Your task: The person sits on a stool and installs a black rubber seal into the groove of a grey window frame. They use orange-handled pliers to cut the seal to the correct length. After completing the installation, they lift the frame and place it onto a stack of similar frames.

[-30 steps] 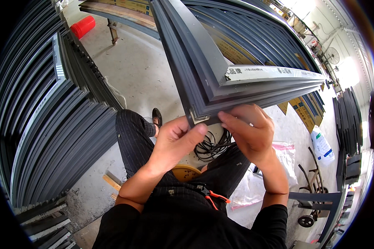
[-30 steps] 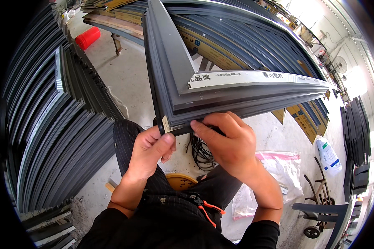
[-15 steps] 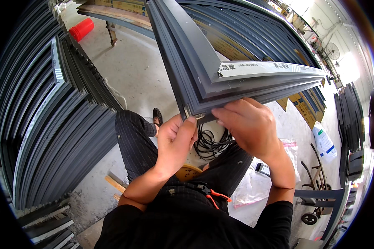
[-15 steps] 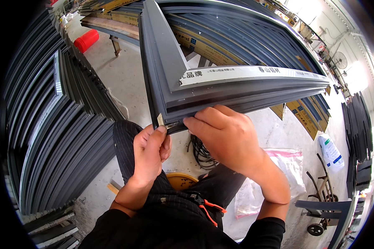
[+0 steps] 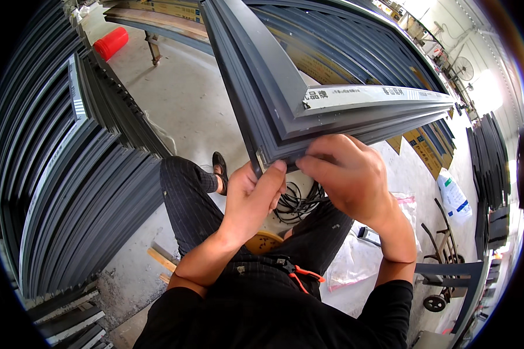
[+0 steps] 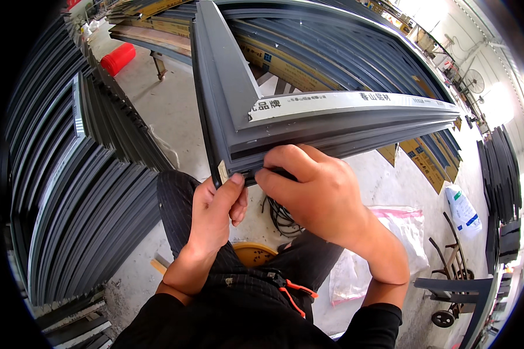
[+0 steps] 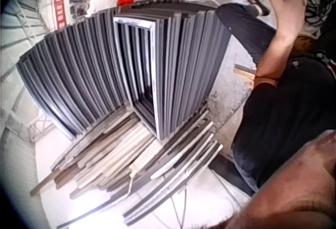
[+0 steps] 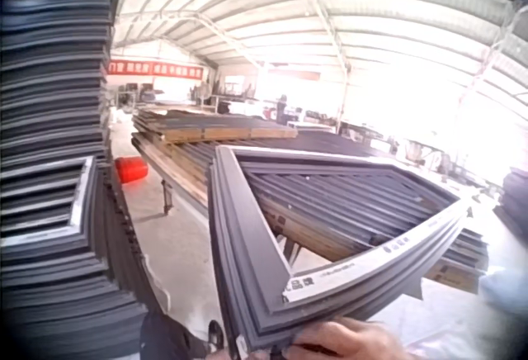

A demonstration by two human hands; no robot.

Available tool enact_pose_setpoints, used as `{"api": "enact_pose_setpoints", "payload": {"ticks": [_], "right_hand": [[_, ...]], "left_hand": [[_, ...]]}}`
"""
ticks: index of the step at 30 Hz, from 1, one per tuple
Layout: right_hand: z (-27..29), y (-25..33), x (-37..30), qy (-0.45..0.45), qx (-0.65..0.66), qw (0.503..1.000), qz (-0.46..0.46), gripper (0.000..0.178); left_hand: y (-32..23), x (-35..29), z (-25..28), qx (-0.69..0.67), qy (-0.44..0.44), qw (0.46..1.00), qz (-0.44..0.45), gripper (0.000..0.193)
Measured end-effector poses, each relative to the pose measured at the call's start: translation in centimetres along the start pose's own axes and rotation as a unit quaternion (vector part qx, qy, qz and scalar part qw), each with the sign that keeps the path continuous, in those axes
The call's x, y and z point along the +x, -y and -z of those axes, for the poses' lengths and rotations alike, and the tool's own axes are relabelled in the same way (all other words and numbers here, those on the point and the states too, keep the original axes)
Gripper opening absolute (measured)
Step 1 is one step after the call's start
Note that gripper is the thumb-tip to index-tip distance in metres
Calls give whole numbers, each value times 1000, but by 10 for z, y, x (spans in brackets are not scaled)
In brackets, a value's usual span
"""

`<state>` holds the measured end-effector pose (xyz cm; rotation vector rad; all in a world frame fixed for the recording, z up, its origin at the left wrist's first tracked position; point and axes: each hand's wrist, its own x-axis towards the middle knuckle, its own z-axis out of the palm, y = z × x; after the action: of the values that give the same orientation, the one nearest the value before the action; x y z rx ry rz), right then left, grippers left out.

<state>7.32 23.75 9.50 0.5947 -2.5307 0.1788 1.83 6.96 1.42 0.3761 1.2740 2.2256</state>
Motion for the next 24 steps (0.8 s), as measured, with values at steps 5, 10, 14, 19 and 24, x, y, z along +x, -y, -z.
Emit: {"api": "enact_pose_setpoints", "payload": {"ticks": [5,10,14,19,24], "right_hand": [[-7,0,-2,-1,-40,999,20,18],[-13,-2,-10,-33,-53,998,31,19],[-18,-3,-15,-57,-52,996,42,23],[-18,-3,-19,-67,-57,995,44,30],[-27,-9,-45,-104,-130,985,-37,40]], "left_hand": [[8,1,4,-20,-10,1000,3,31],[11,-1,-7,-7,-16,999,-40,31],[12,0,-16,21,-18,999,-45,30],[18,5,-12,-18,-15,999,-44,36],[20,7,-12,-31,-13,998,-43,38]]}}
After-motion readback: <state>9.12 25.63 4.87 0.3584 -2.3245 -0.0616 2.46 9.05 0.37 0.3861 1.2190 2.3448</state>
